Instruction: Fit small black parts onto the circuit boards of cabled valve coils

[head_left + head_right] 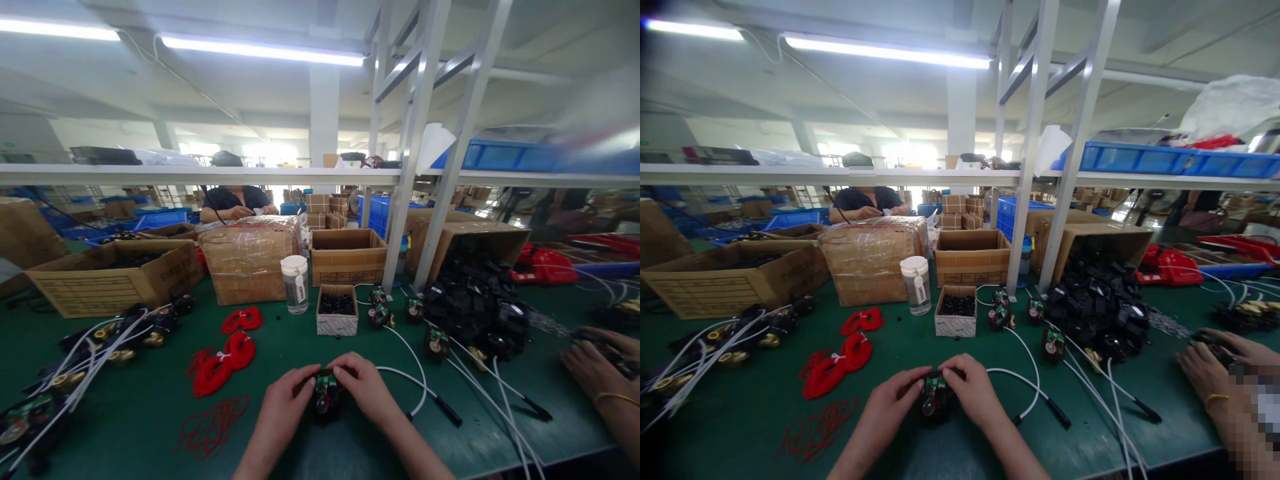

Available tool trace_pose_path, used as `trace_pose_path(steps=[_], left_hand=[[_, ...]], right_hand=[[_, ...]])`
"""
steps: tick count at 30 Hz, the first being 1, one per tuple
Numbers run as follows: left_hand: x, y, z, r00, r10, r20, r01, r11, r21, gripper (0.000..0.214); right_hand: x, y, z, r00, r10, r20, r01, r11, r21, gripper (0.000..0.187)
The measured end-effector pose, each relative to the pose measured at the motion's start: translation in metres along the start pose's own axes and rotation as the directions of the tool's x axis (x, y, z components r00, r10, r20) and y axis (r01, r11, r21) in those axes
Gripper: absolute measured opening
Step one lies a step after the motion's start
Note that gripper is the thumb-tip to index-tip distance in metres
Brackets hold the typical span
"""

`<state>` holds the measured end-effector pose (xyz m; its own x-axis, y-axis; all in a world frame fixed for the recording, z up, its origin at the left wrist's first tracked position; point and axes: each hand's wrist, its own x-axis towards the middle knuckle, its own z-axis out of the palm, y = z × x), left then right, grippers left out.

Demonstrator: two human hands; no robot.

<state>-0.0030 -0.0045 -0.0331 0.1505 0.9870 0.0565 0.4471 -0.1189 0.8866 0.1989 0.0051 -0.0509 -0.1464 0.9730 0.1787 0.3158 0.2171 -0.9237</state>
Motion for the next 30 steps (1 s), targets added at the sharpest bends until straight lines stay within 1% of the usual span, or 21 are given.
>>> trace_pose_path(steps=[2, 3, 5, 7, 8, 10, 11, 12, 13, 14, 16, 18, 21, 24, 27, 30], left_hand=[[-0.001, 0.0, 0.0, 1.0, 0.007, 0.012, -0.007, 1.0, -0.012, 0.035], [-0.002, -0.001, -0.001, 0.999, 0.001, 0.032, 0.0, 0.999, -0.052, 0.037], [-0.005, -0.004, -0.004, 0.995, -0.017, 0.099, 0.035, 0.982, -0.184, 0.046], [-0.009, -0.007, -0.007, 0.986, -0.036, 0.165, 0.088, 0.944, -0.319, 0.053], [-0.011, -0.008, -0.009, 0.982, -0.047, 0.183, 0.112, 0.924, -0.365, 0.054], [-0.015, -0.01, -0.01, 0.978, -0.067, 0.197, 0.143, 0.902, -0.407, 0.055], [-0.016, -0.01, -0.009, 0.978, -0.073, 0.198, 0.15, 0.898, -0.413, 0.056], [-0.016, -0.011, -0.007, 0.978, -0.074, 0.197, 0.151, 0.899, -0.411, 0.058], [-0.015, -0.011, -0.005, 0.978, -0.074, 0.196, 0.149, 0.903, -0.402, 0.061], [-0.014, -0.011, -0.002, 0.979, -0.077, 0.19, 0.147, 0.91, -0.387, 0.063], [-0.011, -0.011, 0.003, 0.983, -0.095, 0.16, 0.147, 0.921, -0.36, 0.064], [-0.008, -0.011, 0.008, 0.982, -0.131, 0.137, 0.172, 0.92, -0.351, 0.063], [-0.005, -0.012, 0.012, 0.973, -0.193, 0.127, 0.227, 0.902, -0.368, 0.066], [-0.001, -0.013, 0.015, 0.964, -0.243, 0.106, 0.265, 0.896, -0.355, 0.065], [0.008, -0.01, 0.02, 0.952, -0.294, 0.088, 0.306, 0.894, -0.326, 0.058], [0.024, 0.002, 0.03, 0.948, -0.307, 0.087, 0.317, 0.877, -0.36, 0.048]], right_hand=[[-0.001, -0.002, 0.0, 1.0, -0.003, -0.002, 0.003, 1.0, -0.016, 0.023], [-0.002, -0.002, -0.001, 1.0, -0.003, 0.0, 0.003, 1.0, -0.023, 0.023], [-0.003, 0.001, -0.001, 1.0, 0.008, -0.003, -0.008, 1.0, -0.021, 0.024], [-0.004, 0.007, -0.002, 0.999, 0.049, -0.012, -0.049, 0.999, -0.003, 0.028], [-0.005, 0.01, -0.002, 0.997, 0.074, -0.021, -0.074, 0.997, 0.004, 0.031], [-0.009, 0.014, -0.003, 0.994, 0.103, -0.039, -0.103, 0.995, 0.004, 0.032], [-0.012, 0.015, -0.004, 0.995, 0.09, -0.046, -0.092, 0.995, -0.04, 0.032], [-0.015, 0.015, -0.005, 0.997, 0.064, -0.053, -0.07, 0.99, -0.122, 0.033], [-0.019, 0.014, -0.005, 0.998, 0.036, -0.056, -0.048, 0.971, -0.233, 0.036], [-0.023, 0.012, -0.006, 0.998, 0.016, -0.056, -0.035, 0.933, -0.359, 0.038], [-0.029, 0.007, -0.007, 0.998, -0.002, -0.064, -0.035, 0.819, -0.573, 0.038], [-0.032, 0.003, -0.008, 0.997, -0.003, -0.08, -0.052, 0.739, -0.672, 0.031], [-0.035, 0.0, -0.012, 0.996, 0.006, -0.086, -0.068, 0.663, -0.745, 0.023], [-0.038, 0.0, -0.017, 0.997, 0.016, -0.076, -0.07, 0.615, -0.785, 0.019], [-0.045, -0.002, -0.024, 0.997, -0.012, -0.082, -0.059, 0.595, -0.801, 0.014], [-0.052, -0.001, -0.037, 0.994, -0.002, -0.113, -0.09, 0.593, -0.8, 0.01]])
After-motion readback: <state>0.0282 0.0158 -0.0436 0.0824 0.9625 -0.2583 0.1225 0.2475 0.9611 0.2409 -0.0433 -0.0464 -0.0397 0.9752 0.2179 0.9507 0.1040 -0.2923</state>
